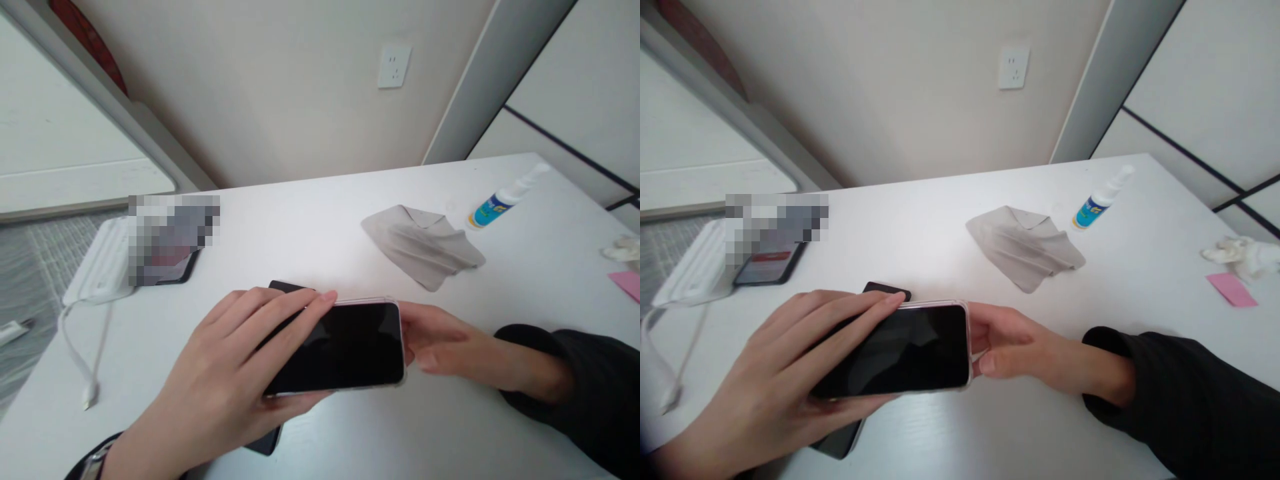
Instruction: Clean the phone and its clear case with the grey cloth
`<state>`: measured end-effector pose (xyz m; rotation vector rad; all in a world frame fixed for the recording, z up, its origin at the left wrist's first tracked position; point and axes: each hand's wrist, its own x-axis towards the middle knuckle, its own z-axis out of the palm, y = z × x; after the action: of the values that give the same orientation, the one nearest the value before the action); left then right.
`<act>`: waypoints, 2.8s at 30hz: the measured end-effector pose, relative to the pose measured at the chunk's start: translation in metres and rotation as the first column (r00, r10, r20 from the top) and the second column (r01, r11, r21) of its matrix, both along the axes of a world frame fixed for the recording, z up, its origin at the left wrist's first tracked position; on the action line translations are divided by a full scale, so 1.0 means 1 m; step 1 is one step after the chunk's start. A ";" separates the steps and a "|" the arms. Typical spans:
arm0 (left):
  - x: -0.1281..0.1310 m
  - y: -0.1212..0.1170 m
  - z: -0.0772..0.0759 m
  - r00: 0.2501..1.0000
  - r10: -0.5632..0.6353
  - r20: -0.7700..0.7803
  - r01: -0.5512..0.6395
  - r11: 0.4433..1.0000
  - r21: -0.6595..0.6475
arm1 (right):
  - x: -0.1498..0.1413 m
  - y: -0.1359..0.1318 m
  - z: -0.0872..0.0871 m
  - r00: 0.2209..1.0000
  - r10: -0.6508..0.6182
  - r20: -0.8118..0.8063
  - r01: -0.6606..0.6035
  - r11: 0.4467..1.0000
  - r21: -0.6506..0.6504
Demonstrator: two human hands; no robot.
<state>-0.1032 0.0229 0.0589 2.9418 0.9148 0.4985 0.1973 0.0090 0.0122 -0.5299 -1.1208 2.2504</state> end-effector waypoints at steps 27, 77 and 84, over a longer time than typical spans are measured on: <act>0.011 -0.011 0.002 0.985 0.148 0.094 -0.113 0.946 -0.305 | 0.002 -0.012 0.005 0.968 -0.142 0.206 0.088 0.964 0.251; -0.002 -0.013 -0.038 0.436 0.795 0.423 -0.165 0.533 -0.830 | -0.005 0.012 -0.015 0.670 -0.522 0.528 -0.503 0.205 0.840; -0.024 -0.016 -0.035 0.429 0.779 0.456 -0.026 0.516 -0.856 | -0.032 0.023 -0.020 0.699 -0.550 0.458 -0.468 0.133 0.874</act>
<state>-0.1268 0.0066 0.0240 1.3131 1.3004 1.0562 0.1656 0.0318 -0.0080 -0.7937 -2.6195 0.5148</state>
